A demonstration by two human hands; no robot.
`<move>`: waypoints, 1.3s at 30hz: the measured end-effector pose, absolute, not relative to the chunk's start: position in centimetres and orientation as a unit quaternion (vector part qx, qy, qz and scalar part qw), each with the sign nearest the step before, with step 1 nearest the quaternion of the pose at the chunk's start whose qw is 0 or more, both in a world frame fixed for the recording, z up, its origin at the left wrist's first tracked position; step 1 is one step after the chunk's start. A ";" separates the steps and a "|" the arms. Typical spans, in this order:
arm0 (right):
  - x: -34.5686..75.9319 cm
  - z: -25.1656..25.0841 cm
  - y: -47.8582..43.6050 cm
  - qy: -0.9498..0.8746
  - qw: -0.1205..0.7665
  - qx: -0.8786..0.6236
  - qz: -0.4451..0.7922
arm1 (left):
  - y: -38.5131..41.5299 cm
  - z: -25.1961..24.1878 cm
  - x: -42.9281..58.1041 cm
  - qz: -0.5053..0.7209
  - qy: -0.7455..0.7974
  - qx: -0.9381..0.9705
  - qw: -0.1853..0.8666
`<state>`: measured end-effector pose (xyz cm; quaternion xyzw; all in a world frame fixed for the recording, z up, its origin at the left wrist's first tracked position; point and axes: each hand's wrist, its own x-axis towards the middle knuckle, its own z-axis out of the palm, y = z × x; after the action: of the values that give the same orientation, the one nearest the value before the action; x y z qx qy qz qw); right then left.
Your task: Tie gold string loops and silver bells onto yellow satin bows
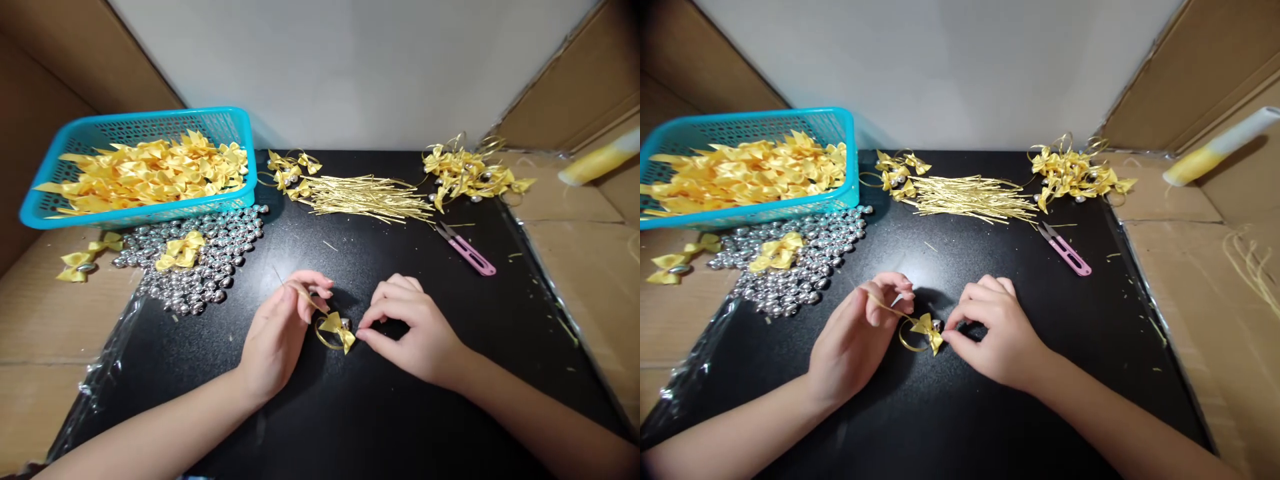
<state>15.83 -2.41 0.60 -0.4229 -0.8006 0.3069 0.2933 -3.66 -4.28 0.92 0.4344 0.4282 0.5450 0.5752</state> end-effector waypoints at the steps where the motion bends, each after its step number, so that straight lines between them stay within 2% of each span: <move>1: 15.6 0.7 -2.8 -0.798 0.299 -0.426 0.305 | -4.2 1.0 -3.6 0.540 0.426 0.414 0.596; 7: 14.8 1.0 -5.4 -0.819 0.287 -0.401 0.293 | -4.1 1.2 -3.3 0.542 0.399 0.352 0.650; 9: 14.5 1.0 -6.2 -0.846 0.286 -0.366 0.262 | -4.1 1.1 -3.3 0.547 0.385 0.340 0.661; 14: 14.0 0.6 -6.3 -0.841 0.292 -0.424 0.170 | -4.0 1.1 -2.9 0.531 0.365 0.311 0.699; 19: 13.7 0.0 -5.2 -0.810 0.307 -0.459 0.197 | -3.8 0.8 -2.8 0.500 0.354 0.232 0.755; 39: 13.2 -0.5 -5.0 -0.796 0.331 -0.462 0.208 | -3.6 1.8 -2.8 0.456 0.269 0.152 0.834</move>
<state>13.16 -5.01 -0.46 -0.4620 -0.7959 0.2084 0.3312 -2.82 -3.56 1.81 0.1520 0.2692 0.4562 0.8344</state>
